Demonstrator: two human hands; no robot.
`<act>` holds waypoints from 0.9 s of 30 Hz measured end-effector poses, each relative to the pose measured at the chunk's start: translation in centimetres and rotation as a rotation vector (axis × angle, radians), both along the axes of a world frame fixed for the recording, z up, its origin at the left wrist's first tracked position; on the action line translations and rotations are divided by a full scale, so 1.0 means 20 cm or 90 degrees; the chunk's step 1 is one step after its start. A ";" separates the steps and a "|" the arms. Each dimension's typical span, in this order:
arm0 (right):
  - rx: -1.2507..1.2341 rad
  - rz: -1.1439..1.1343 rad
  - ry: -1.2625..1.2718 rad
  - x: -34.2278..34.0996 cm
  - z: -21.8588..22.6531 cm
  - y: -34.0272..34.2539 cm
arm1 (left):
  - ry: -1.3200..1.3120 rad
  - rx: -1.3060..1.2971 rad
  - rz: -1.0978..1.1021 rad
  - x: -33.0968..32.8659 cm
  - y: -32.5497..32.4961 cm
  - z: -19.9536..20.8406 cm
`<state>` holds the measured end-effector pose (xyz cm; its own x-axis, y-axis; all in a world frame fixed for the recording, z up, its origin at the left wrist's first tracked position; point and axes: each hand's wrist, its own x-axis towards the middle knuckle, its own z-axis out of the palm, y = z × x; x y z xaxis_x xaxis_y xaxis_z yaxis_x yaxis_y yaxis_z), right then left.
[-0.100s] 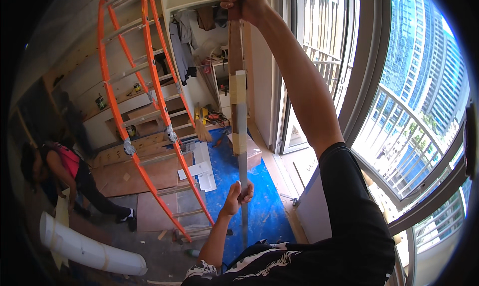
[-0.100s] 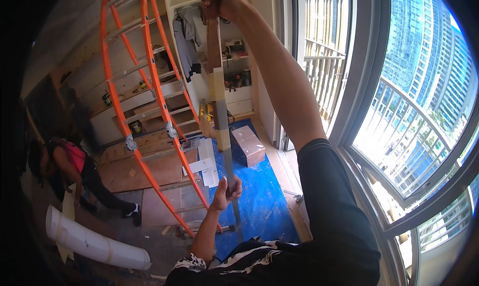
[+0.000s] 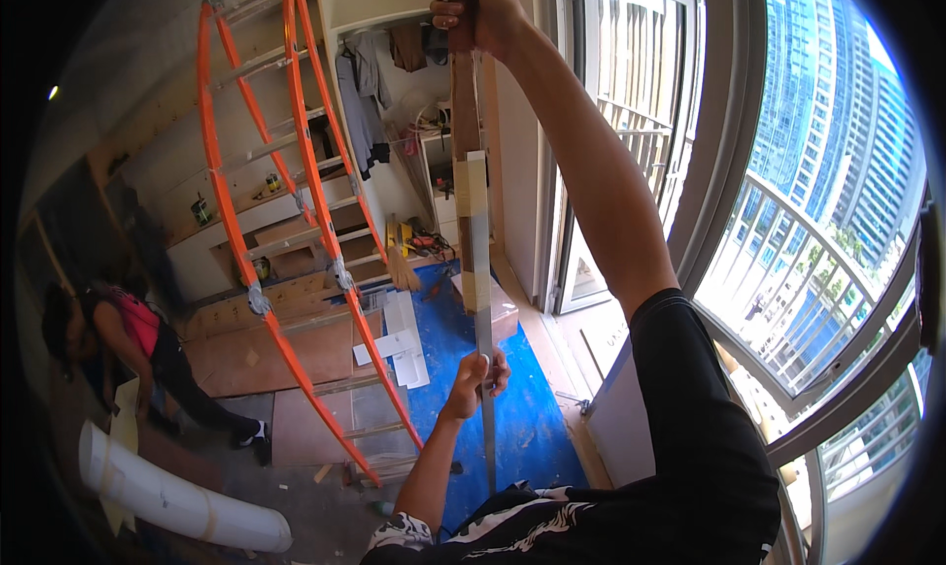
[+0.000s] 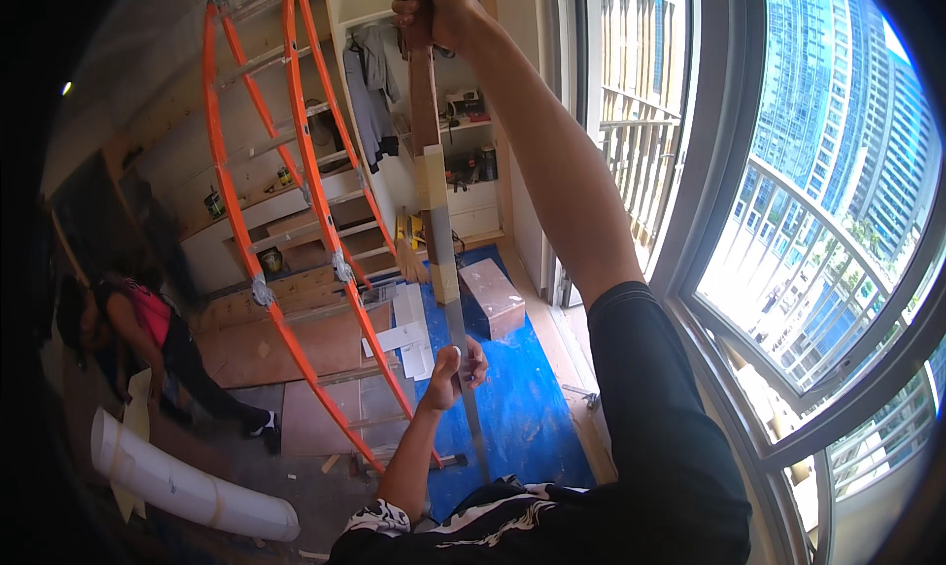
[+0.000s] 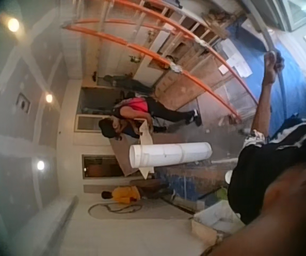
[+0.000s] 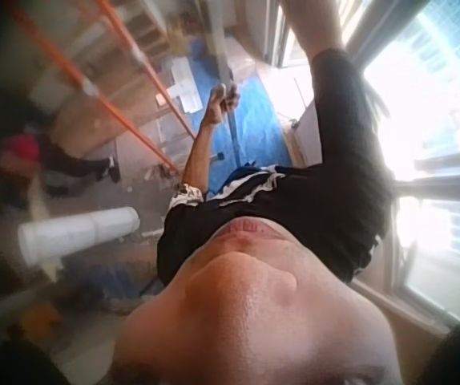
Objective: The person attaches a long metal or plastic trim piece to a door frame using adhesive and tape. The person aligns the strip against the frame, applies tape to secure it, and presses the piece firmly into place.
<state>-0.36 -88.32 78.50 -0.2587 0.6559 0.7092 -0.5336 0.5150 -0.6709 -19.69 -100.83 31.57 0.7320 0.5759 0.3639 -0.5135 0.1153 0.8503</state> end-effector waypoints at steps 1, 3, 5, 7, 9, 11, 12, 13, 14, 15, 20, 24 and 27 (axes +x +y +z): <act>0.007 -0.041 -0.003 -0.07 -0.04 -0.05 | -0.010 -0.010 -0.010 0.00 0.02 0.02; 0.002 -0.119 0.005 -0.16 -0.05 -0.16 | 0.016 0.007 -0.007 0.02 0.04 0.09; -0.034 -0.186 0.031 -0.16 -0.03 -0.20 | 0.033 0.005 0.006 0.05 0.03 0.15; -0.023 -0.201 0.030 -0.10 0.01 -0.22 | 0.054 -0.002 0.017 0.10 0.01 0.20; -0.009 -0.194 0.023 -0.08 0.07 -0.22 | 0.046 0.003 0.041 0.14 -0.02 0.26; 0.004 -0.173 0.014 -0.10 0.11 -0.22 | 0.044 0.016 0.073 0.15 -0.02 0.31; 0.005 -0.171 0.014 -0.12 0.13 -0.23 | 0.019 0.011 0.067 0.16 -0.01 0.30; 0.006 -0.168 0.014 -0.13 0.15 -0.24 | 0.019 0.022 0.092 0.17 0.01 0.30; -0.003 -0.183 0.021 -0.09 0.13 -0.26 | 0.027 0.024 0.099 0.21 -0.01 0.31; 0.000 -0.170 0.020 -0.07 0.12 -0.25 | 0.020 0.026 0.111 0.24 -0.01 0.30; -0.028 -0.179 -0.021 0.13 0.10 -0.16 | 0.018 0.032 0.157 0.43 0.07 0.25; -0.041 -0.346 -0.050 0.44 -0.19 -0.09 | 0.008 0.057 0.290 0.65 0.27 0.40; -0.012 -0.419 -0.009 0.65 -0.67 -0.06 | -0.007 0.149 0.415 0.76 0.49 0.50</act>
